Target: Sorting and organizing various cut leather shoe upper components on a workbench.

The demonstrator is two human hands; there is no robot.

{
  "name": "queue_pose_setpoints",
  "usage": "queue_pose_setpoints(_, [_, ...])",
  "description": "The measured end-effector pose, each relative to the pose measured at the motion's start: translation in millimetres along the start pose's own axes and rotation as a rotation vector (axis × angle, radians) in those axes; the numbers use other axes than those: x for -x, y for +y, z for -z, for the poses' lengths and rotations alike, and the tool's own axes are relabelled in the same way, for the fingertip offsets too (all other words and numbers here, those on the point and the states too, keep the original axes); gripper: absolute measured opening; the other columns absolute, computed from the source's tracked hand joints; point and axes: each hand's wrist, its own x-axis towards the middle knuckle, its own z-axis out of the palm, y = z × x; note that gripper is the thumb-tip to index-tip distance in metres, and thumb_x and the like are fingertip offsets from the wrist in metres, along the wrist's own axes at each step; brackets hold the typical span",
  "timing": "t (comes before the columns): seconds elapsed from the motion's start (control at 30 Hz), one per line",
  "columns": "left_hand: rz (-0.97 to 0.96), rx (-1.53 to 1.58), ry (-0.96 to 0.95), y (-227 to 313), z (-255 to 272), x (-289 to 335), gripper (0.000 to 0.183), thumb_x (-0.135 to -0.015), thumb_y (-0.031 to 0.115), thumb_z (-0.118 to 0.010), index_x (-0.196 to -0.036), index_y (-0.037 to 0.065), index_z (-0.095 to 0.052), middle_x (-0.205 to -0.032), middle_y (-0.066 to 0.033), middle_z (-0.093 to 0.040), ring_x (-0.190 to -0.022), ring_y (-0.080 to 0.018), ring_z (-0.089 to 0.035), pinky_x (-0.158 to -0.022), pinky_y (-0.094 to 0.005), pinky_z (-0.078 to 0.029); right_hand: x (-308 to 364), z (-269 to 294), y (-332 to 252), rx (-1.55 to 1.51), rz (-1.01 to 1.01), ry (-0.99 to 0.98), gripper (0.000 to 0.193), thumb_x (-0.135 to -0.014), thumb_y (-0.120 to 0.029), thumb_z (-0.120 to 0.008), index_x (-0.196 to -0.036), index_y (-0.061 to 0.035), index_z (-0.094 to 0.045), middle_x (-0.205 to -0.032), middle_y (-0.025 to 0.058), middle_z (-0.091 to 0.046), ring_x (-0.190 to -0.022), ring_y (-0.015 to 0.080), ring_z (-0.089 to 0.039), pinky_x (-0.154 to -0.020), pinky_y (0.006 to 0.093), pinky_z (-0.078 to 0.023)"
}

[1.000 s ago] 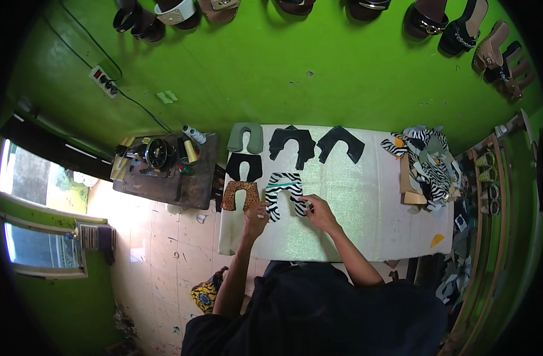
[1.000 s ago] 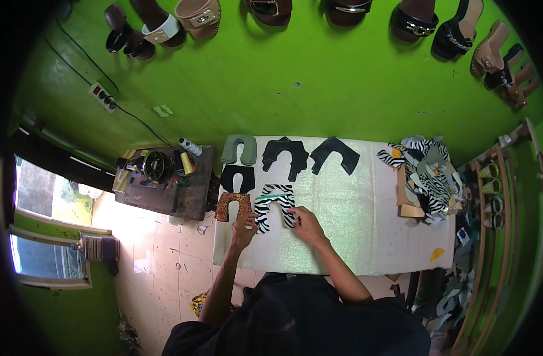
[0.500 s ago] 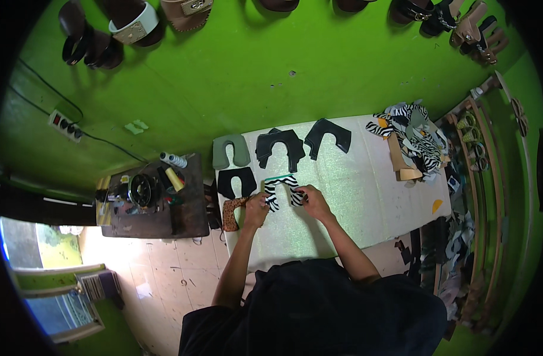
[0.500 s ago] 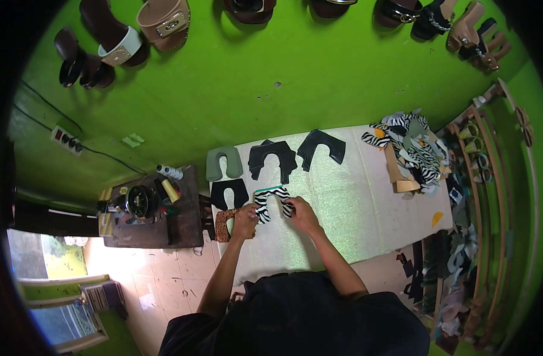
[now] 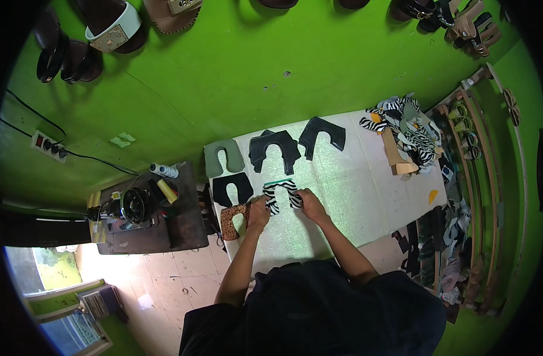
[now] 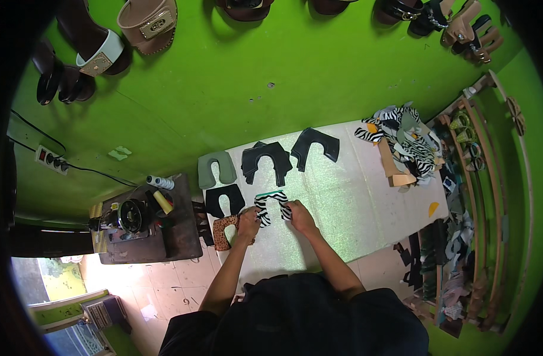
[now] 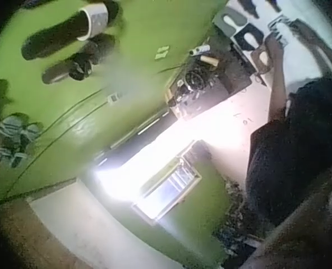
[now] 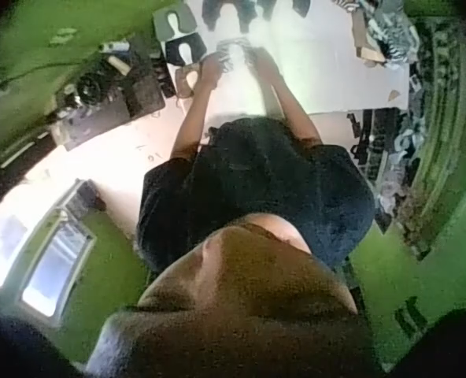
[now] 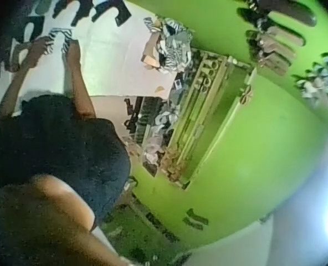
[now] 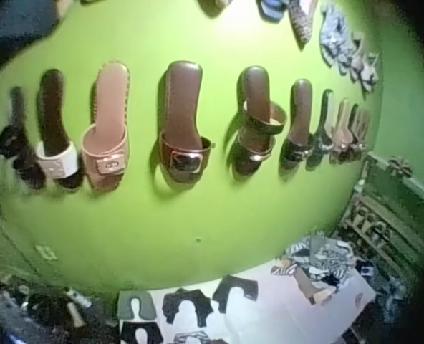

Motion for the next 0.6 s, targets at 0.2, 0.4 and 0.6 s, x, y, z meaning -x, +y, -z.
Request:
queue_pose_setpoints(0.2, [0.045,-0.134,-0.005,12,-4,6,0.042,-0.078,-0.004,-0.065,-0.118,0.004,-0.059,-0.123,-0.0201,-0.053,-0.112,-0.0373,-0.057,-0.096,-0.0421,-0.049,2,-3,11,0.066,-0.01,-0.014,0.042,-0.078,0.005,-0.059,-0.119,-0.0044,-0.059,-0.113,0.0183,-0.057,-0.106,0.0361,-0.059,-0.093,0.0404,-0.049])
queue_pose_setpoints(0.4, [-0.03,-0.293,0.068,-8,-20,14,0.034,-0.083,0.007,-0.064,-0.116,0.003,-0.06,-0.125,-0.0199,-0.049,-0.12,-0.0369,-0.049,-0.094,-0.0432,-0.049,7,-4,1,0.201,-0.002,0.005,0.043,-0.077,0.004,-0.06,-0.12,-0.004,-0.06,-0.117,0.0168,-0.057,-0.108,0.0364,-0.056,-0.093,0.041,-0.049])
queue_pose_setpoints(0.6, [-0.21,-0.346,0.074,-25,-30,23,0.029,-0.088,0.012,-0.055,-0.116,0.004,-0.06,-0.126,-0.0153,-0.05,-0.12,-0.0362,-0.047,-0.094,-0.0433,-0.05,9,-8,3,0.252,0.124,-0.038,0.041,-0.078,0.001,-0.058,-0.118,-0.0064,-0.063,-0.114,0.0114,-0.059,-0.098,0.0351,-0.057,-0.087,0.0413,-0.051])
